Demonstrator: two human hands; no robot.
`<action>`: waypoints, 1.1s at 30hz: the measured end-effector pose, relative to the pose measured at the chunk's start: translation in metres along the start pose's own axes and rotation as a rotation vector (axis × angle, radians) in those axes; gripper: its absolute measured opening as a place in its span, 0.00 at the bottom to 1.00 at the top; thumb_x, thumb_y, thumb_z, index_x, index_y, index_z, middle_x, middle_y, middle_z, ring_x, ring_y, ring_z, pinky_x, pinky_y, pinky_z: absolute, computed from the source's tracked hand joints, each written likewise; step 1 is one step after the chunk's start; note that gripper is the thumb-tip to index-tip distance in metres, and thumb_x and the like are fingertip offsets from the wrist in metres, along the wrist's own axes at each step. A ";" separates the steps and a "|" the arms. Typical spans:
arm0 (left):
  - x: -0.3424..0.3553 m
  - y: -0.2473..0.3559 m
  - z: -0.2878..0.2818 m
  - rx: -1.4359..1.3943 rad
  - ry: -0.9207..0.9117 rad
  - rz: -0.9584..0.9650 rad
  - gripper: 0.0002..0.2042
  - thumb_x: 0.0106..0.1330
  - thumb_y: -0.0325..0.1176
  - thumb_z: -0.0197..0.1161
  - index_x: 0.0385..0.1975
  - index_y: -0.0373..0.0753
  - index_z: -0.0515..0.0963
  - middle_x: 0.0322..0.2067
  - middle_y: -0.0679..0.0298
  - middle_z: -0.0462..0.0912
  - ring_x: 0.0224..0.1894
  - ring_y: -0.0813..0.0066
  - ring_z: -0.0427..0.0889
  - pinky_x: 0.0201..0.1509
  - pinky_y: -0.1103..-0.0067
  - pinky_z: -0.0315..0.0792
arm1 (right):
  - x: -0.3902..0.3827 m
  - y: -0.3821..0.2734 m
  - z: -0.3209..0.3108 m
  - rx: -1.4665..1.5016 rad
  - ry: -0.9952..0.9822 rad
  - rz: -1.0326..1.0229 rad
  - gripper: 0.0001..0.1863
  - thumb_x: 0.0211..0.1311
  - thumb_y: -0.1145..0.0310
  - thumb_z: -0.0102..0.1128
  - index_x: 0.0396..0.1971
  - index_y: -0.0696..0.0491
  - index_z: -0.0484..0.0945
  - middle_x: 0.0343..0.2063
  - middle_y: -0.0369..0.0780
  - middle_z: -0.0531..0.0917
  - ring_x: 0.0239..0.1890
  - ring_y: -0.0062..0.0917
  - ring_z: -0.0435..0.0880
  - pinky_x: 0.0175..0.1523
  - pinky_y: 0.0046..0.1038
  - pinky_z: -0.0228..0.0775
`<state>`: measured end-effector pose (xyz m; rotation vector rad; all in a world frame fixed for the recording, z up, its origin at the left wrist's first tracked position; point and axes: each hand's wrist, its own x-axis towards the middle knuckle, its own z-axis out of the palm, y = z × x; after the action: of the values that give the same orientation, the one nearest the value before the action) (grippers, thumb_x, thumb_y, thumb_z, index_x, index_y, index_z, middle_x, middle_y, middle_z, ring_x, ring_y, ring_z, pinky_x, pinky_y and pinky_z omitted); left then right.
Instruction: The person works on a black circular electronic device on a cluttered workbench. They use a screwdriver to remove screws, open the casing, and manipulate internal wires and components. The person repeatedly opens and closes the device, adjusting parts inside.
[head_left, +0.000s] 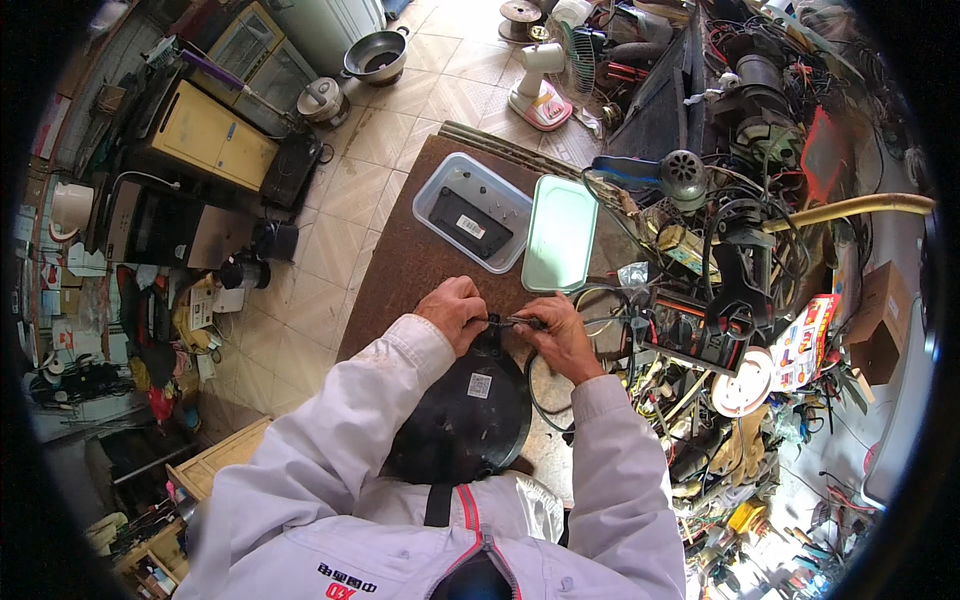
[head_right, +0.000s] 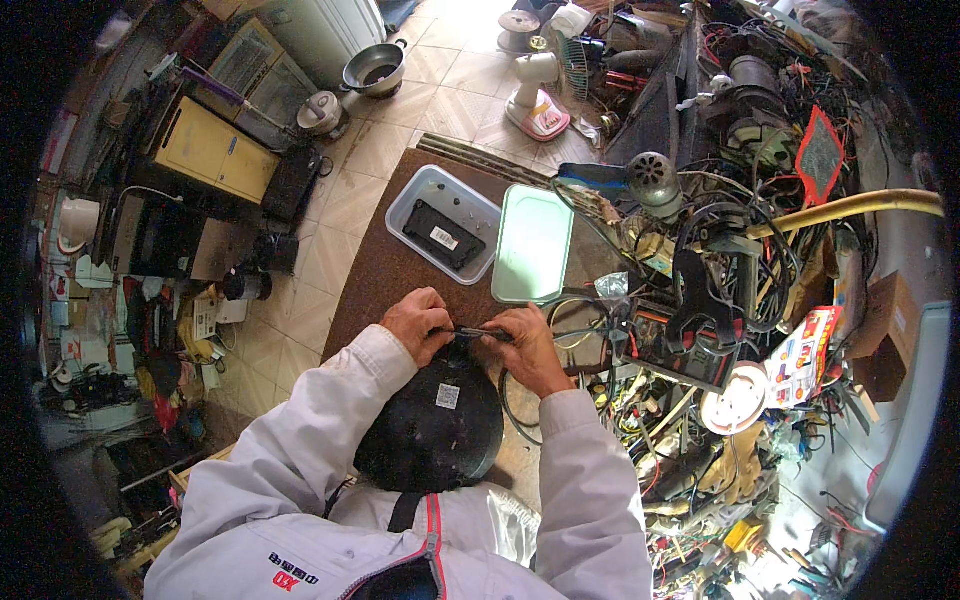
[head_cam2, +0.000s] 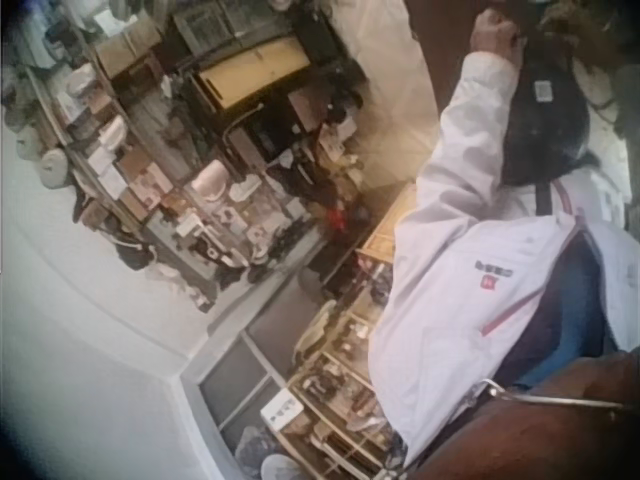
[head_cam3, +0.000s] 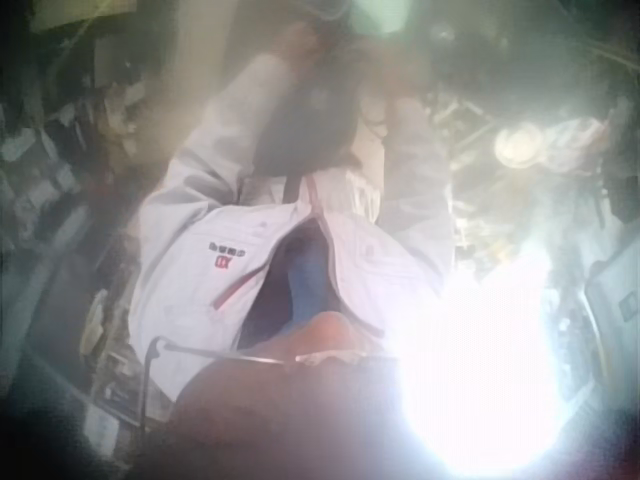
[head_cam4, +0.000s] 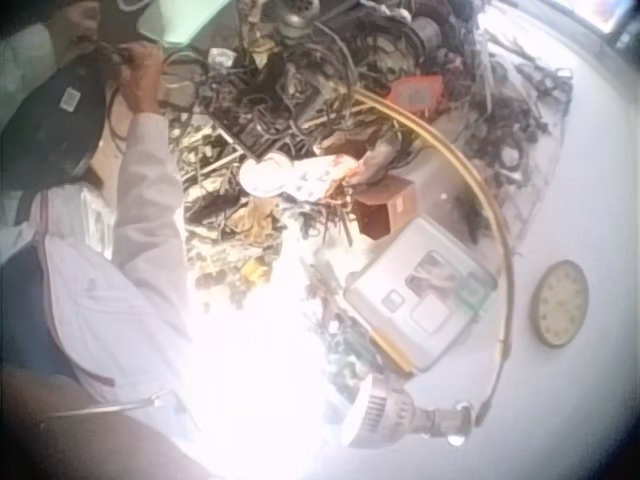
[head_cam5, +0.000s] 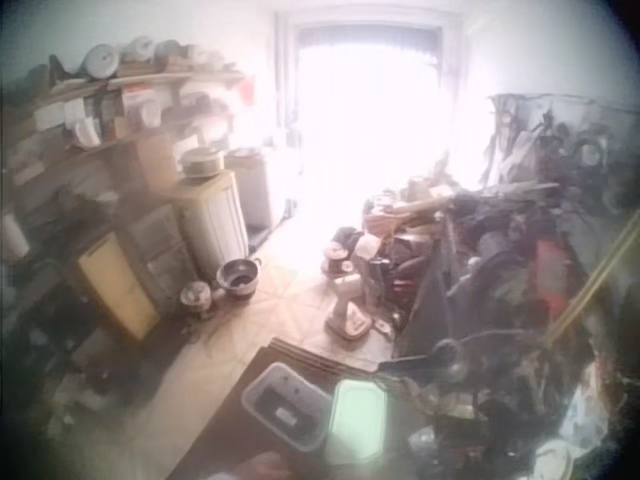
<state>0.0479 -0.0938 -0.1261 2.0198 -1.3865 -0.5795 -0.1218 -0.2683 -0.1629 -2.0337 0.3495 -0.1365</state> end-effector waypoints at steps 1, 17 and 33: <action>-0.001 0.002 -0.001 -0.003 -0.005 -0.012 0.06 0.51 0.25 0.73 0.27 0.37 0.83 0.34 0.58 0.77 0.43 0.56 0.78 0.46 0.66 0.75 | 0.001 -0.001 -0.001 0.004 -0.014 0.002 0.11 0.53 0.72 0.74 0.38 0.49 0.85 0.36 0.38 0.86 0.48 0.37 0.83 0.73 0.54 0.51; -0.005 0.000 0.002 -0.048 0.109 0.076 0.09 0.50 0.25 0.75 0.28 0.38 0.82 0.33 0.56 0.77 0.40 0.54 0.79 0.43 0.65 0.76 | -0.089 -0.002 -0.026 -0.404 0.168 0.385 0.08 0.60 0.69 0.66 0.33 0.58 0.77 0.27 0.54 0.82 0.32 0.53 0.82 0.37 0.47 0.74; -0.008 0.001 0.002 -0.039 0.139 0.087 0.08 0.50 0.27 0.75 0.27 0.38 0.82 0.33 0.57 0.78 0.39 0.55 0.80 0.42 0.64 0.76 | 0.031 -0.058 -0.021 -0.373 0.421 0.063 0.07 0.58 0.72 0.69 0.35 0.56 0.81 0.29 0.47 0.82 0.33 0.46 0.82 0.37 0.42 0.75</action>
<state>0.0432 -0.0872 -0.1268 1.9197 -1.3618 -0.4165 -0.0861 -0.2698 -0.1035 -2.3522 0.7468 -0.4961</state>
